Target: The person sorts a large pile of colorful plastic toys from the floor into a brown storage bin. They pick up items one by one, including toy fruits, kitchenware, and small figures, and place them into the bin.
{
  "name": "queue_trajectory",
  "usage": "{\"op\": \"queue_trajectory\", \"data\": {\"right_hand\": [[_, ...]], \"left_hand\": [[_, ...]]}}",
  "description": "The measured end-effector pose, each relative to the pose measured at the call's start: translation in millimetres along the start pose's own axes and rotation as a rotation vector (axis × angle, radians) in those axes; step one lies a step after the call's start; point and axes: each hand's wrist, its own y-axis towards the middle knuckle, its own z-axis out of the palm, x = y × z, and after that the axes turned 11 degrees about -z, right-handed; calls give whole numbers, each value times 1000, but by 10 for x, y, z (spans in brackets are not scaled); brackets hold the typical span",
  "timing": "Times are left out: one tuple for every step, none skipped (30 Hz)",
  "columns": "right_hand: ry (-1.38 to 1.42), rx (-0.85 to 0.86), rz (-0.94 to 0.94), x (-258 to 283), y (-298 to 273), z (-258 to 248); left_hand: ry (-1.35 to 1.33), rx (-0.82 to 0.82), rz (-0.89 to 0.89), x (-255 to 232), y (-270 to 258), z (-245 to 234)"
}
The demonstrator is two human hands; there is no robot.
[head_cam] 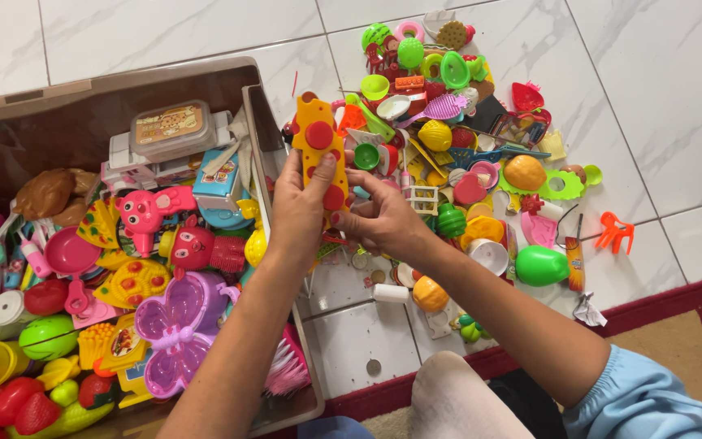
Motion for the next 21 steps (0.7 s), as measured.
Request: {"op": "queue_trajectory", "data": {"right_hand": [[25,-10,-5,-26,-12,-8],[50,-19,-10,-54,-15,0],[74,-29,-16,-80,-13,15],[66,-41,-37,-102,-4,37],[58,-53,-58,-124,6,60],[50,-65,-79,-142,12,77],[50,-77,-91,-160,16,95],[50,-87,-103,-177,22,115],[50,-98,-114,-186,19,131],[40,-104,-114,-189,4,145],[29,-111,-113,-188,-15,159],[18,-118,-112,-184,-27,170],[30,-124,-116,-180,-27,181],[43,-130,-120,-178,-23,193],[55,-137,-124,-174,-18,198],[16,-150,-132,-169,-17,195],[-23,-164,-140,-167,-14,189],[-61,-177,-148,-167,-12,183],[-71,-181,-153,-169,-14,179],[-81,-185,-157,-172,-18,175],[-90,-189,-160,-175,-19,167]], "left_hand": [[4,-8,-12,-5,-2,-6],[9,-16,-24,-9,-6,-14],[13,-24,-37,-12,-7,-17],[-15,-21,-43,-16,-3,-20],[-43,-17,-48,-20,4,-21],[-71,-13,-54,-19,13,-15],[-83,-27,-46,-14,19,-3],[-96,-41,-38,-9,24,11],[-108,-56,-30,-8,24,23],[-90,-72,-32,-14,19,30],[-73,-89,-35,-22,11,36],[-56,-105,-38,-29,3,40],[-47,-114,-52,-35,-3,40],[-37,-123,-67,-39,-6,32],[-27,-132,-82,-35,-5,20],[-8,-123,-51,-23,0,3],[11,-114,-19,-7,9,-19],[29,-105,12,15,20,-36],[51,-117,17,40,30,-50],[72,-129,22,61,39,-62],[94,-141,27,77,50,-71]]}}
